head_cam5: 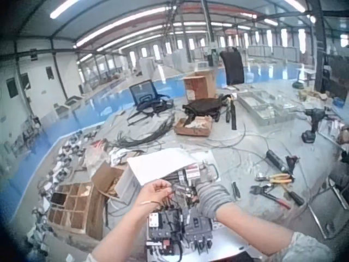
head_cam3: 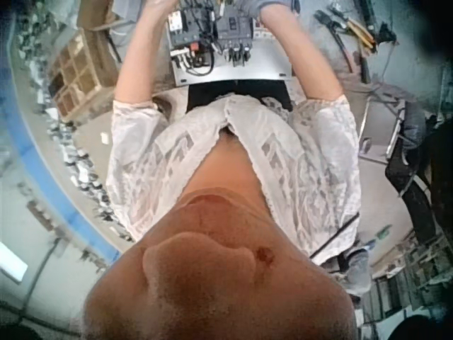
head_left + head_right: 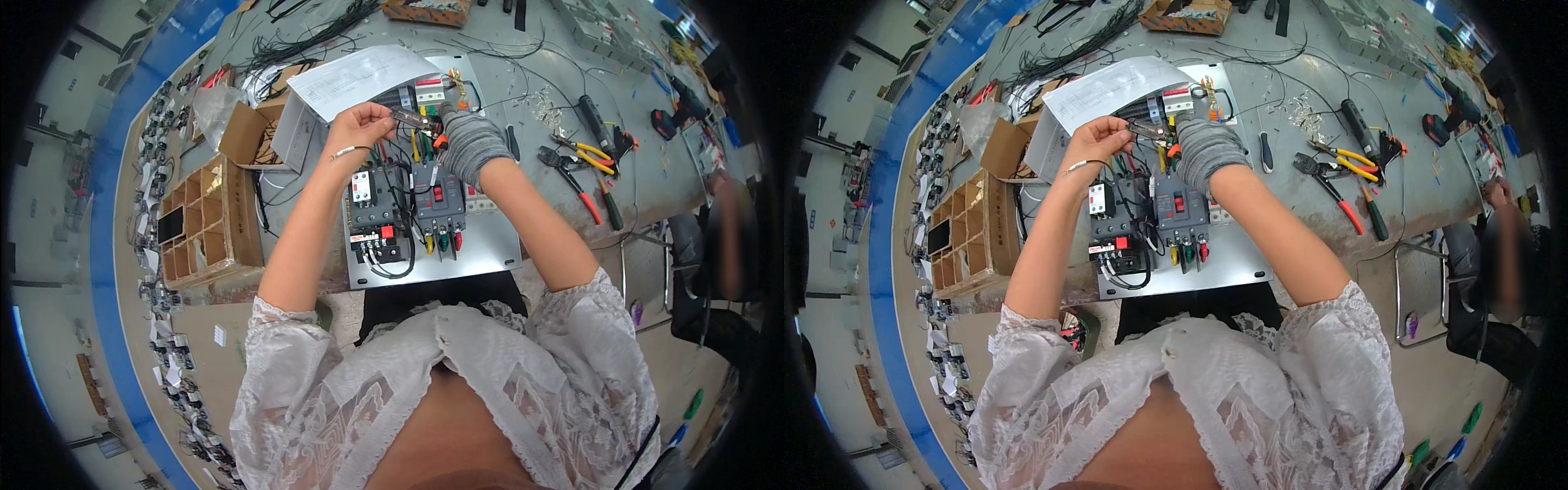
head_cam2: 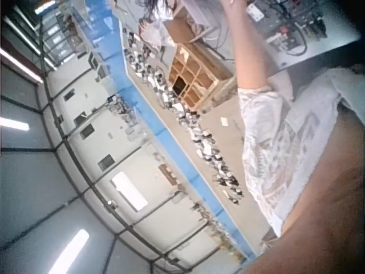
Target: The person is assembling an electrical control panel. They strip wire ends with pliers, insert them into terminal blocks, and tighten the connections with a screwdriver. The person works on a single panel throughout the clip.
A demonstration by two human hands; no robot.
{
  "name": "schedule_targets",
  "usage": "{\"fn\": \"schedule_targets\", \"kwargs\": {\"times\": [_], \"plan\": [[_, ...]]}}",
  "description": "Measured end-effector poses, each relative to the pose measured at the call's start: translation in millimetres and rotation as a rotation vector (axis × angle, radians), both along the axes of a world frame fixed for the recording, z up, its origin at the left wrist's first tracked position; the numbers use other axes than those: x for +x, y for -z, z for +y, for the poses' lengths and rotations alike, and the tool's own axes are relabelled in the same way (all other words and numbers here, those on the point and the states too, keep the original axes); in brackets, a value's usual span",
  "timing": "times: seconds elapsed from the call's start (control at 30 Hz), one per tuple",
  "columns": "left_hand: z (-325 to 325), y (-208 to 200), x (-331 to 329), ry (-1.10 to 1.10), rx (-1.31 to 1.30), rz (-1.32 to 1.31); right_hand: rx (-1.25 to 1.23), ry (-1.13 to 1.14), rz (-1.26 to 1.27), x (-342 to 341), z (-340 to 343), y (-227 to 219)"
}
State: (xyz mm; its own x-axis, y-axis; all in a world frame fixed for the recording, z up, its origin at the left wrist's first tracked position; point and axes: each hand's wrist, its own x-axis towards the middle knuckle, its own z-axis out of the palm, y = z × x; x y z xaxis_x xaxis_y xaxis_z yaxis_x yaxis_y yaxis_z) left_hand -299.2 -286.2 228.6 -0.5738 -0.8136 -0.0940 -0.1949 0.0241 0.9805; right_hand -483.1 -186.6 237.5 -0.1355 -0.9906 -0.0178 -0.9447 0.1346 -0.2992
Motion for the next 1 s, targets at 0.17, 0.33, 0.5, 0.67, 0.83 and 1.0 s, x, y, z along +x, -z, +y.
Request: {"fn": "schedule_targets", "kwargs": {"times": [0.17,0.33,0.5,0.67,0.83,1.0], "plan": [[-4,6,2,-0.006,0.023,0.072,-0.068,-0.015,0.054,2,-1,2],[-5,4,0,0.004,-0.02,-0.003,-0.122,-0.071,0.063,16,21,-10],[-1,0,-3,0.005,0.02,-0.02,-0.03,0.01,-0.038,5,12,13],[-3,1,-3,0.026,0.044,-0.003,-0.086,-0.01,-0.068,2,2,11],[-6,3,-3,0.053,0.034,0.035,-0.175,-0.067,-0.096,5,-6,15],[-6,1,-2,0.055,0.028,-0.015,-0.191,-0.089,-0.087,3,-7,17]]}}
